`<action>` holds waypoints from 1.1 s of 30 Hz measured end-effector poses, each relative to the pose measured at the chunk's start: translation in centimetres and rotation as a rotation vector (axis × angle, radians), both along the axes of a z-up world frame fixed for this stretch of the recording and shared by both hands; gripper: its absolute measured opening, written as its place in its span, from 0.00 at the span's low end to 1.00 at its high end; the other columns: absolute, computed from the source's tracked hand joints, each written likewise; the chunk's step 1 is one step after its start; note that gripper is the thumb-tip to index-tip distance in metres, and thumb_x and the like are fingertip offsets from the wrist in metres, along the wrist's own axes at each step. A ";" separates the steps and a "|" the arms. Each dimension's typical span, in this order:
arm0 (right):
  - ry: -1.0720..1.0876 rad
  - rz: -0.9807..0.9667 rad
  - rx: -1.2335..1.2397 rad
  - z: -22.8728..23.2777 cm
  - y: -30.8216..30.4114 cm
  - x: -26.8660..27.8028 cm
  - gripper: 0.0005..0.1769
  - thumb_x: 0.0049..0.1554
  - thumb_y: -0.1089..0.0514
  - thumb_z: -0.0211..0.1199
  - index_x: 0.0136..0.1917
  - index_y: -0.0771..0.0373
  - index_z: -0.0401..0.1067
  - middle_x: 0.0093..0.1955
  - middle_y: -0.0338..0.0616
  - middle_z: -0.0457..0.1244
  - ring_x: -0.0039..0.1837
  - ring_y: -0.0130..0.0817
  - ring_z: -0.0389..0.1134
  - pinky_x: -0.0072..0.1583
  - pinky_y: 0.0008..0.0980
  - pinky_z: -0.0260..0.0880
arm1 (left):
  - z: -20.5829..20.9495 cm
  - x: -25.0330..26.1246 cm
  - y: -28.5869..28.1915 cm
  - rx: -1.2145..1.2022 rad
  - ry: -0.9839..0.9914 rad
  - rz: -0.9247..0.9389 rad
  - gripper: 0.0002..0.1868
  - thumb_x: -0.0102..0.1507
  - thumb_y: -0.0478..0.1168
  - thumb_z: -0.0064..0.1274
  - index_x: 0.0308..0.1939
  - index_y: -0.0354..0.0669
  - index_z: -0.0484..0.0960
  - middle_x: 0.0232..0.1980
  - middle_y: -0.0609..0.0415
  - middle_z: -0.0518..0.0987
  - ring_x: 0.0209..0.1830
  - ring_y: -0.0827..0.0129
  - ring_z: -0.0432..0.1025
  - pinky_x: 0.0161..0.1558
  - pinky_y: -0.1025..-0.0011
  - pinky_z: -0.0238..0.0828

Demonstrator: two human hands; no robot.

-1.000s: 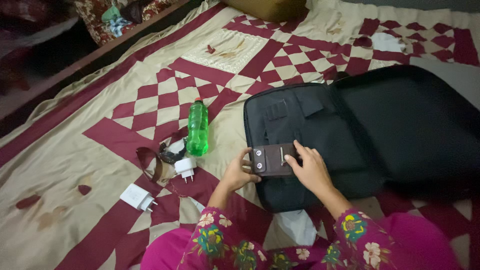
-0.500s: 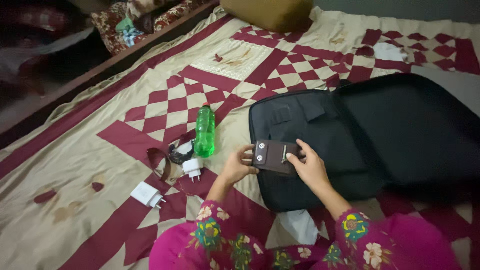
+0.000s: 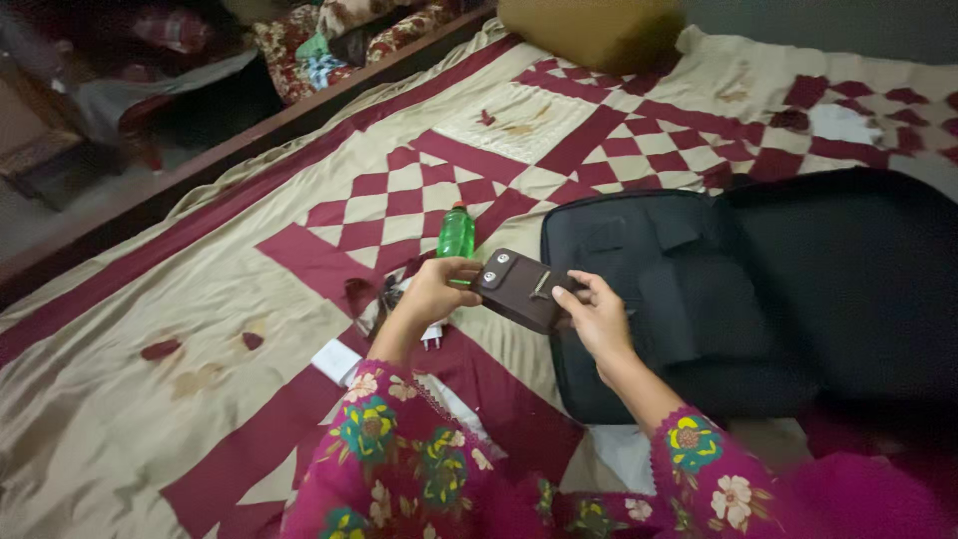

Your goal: The person sits on a bed and opens a black laptop bag. They take out a wallet, a mobile phone, a charger plug, a watch, a coiled cable, and a toothbrush-like item one at a time and place them on the bed, then smooth the bag's inner flaps.

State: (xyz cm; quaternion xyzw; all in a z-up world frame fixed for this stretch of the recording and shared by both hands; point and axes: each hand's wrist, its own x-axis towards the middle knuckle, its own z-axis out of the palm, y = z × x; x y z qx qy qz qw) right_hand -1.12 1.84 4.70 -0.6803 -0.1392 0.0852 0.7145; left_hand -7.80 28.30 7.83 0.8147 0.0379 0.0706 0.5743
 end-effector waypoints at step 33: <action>0.197 0.427 -0.020 -4.3 22.3 -5.5 0.21 0.61 0.61 0.62 0.67 0.66 0.67 0.49 0.47 0.71 0.44 0.36 0.74 0.44 0.30 0.71 | -7.8 -13.6 20.6 -0.173 -0.075 0.389 0.28 0.53 0.23 0.49 0.59 0.29 0.81 0.54 0.46 0.85 0.51 0.65 0.79 0.51 0.71 0.76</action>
